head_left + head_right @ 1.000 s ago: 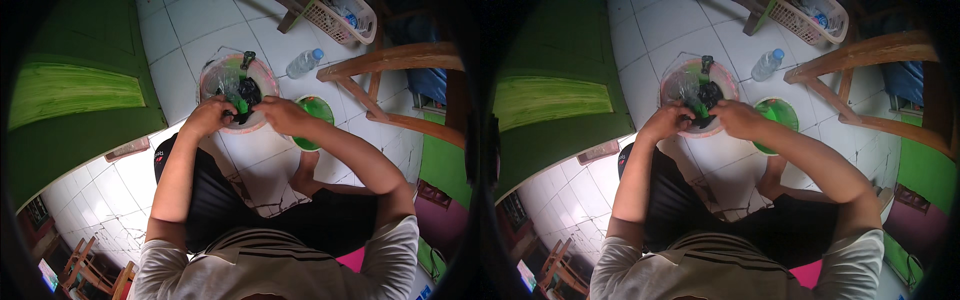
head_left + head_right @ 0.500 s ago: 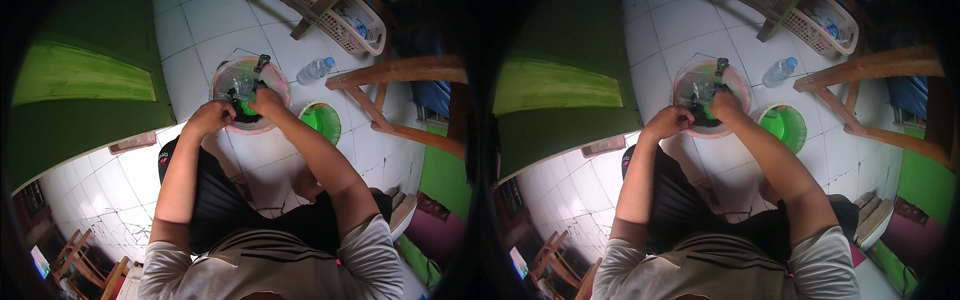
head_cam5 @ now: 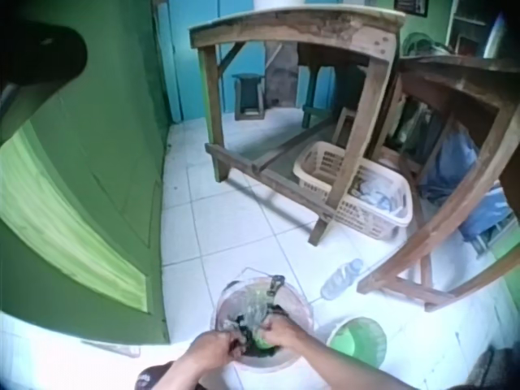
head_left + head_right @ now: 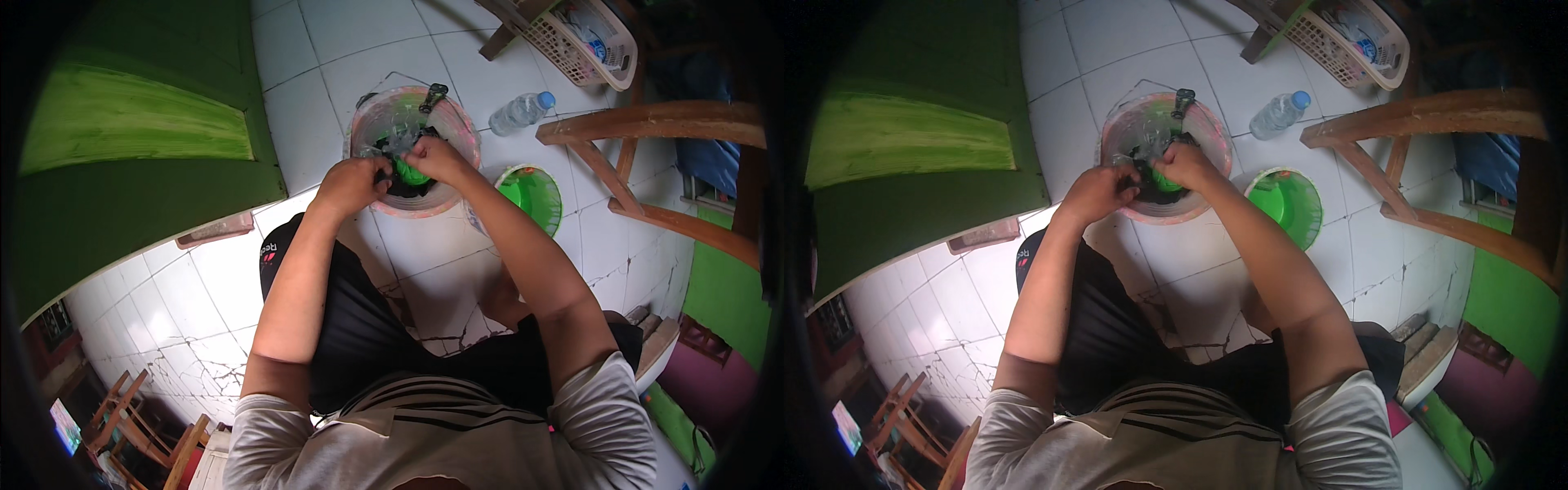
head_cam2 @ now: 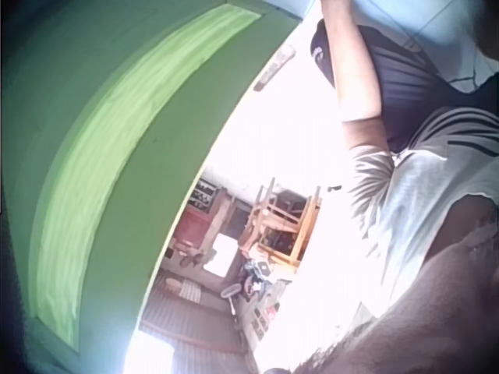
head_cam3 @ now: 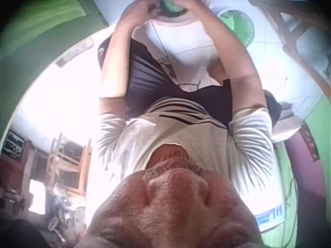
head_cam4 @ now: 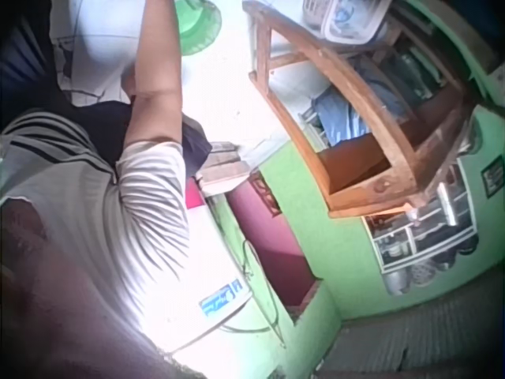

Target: The person sits on the floor and mixes green paint in a small bucket by pouring water from a plastic bottle and stirring with a small brush.

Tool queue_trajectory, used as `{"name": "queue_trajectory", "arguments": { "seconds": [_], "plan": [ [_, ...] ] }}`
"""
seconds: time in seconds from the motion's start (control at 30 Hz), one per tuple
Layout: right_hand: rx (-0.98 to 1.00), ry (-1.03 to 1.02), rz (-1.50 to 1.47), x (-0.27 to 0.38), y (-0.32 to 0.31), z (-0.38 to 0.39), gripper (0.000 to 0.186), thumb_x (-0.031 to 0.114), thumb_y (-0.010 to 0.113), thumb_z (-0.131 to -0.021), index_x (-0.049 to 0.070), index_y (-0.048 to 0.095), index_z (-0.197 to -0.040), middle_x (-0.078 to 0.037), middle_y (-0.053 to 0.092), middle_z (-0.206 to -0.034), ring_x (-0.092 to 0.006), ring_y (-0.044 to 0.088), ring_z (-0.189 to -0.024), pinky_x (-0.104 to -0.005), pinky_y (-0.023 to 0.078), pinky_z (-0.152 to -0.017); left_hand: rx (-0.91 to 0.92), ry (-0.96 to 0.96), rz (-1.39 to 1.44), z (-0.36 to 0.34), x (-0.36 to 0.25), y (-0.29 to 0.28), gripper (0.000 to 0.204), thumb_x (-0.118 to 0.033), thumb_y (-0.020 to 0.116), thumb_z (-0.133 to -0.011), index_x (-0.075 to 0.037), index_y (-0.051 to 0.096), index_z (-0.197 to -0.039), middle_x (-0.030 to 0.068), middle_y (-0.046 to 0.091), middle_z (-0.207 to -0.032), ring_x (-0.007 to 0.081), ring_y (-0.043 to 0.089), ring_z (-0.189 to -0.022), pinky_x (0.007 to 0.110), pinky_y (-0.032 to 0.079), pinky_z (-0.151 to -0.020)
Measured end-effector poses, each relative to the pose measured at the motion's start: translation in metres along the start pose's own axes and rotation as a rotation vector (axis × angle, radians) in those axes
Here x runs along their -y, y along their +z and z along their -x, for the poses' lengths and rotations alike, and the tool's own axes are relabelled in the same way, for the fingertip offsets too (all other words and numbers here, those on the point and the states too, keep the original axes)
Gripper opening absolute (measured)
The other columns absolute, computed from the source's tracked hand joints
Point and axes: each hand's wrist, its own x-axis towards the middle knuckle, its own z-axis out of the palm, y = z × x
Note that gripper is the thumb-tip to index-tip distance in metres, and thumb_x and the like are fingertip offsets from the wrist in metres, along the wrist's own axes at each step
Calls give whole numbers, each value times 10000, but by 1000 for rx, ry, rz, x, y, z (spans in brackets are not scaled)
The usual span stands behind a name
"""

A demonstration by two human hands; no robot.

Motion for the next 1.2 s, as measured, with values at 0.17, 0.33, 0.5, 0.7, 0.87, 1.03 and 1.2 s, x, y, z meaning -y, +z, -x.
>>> {"name": "queue_trajectory", "arguments": {
  "seconds": [0.17,0.33,0.5,0.7,0.87,1.03,1.2],
  "plan": [
    [85,-243,238,-31,4,3,172,186,716,-808,116,747,-962,-115,715,-1067,-338,676,-1027,-425,530,-910,107,-38,-37,-4,1,3,160,-189,700,-823,-99,702,-955,133,726,-865,334,701,-855,442,536,-784],
    [147,-309,364,-22,7,9,241,141,711,-806,145,765,-1041,-104,673,-1187,-319,646,-1121,-424,512,-978,187,-63,-12,0,7,2,143,-192,705,-812,-104,706,-925,123,729,-852,333,702,-850,439,544,-787],
    [141,-336,426,-23,12,8,228,132,700,-826,152,770,-1042,-106,672,-1182,-314,642,-1137,-425,499,-999,216,-55,-17,1,4,0,138,-193,705,-819,-102,704,-923,125,728,-843,333,701,-854,436,544,-791],
    [161,-315,422,-20,12,8,207,147,665,-868,151,756,-1053,-105,663,-1181,-317,640,-1132,-433,505,-982,221,-63,-10,2,3,-3,136,-203,704,-830,-102,700,-921,124,729,-851,334,700,-857,438,542,-790],
    [97,-358,235,-22,9,9,121,164,647,-900,121,703,-998,-94,653,-1088,-316,650,-1052,-437,516,-907,232,-72,-12,3,3,-4,161,-183,708,-842,-82,699,-967,137,726,-889,332,692,-870,426,523,-803],
    [76,-420,121,-18,-11,15,69,135,661,-903,103,671,-963,-72,622,-1017,-278,655,-952,-400,522,-831,206,-66,4,0,6,-2,146,-198,696,-824,-89,699,-921,137,722,-849,338,694,-846,434,531,-781],
    [78,-508,7,-1,-31,34,93,83,685,-885,54,657,-969,-84,594,-992,-236,641,-874,-356,519,-788,170,-56,24,-3,10,-2,156,-183,701,-819,-67,691,-923,149,709,-835,340,683,-814,428,520,-766]
  ]
}}
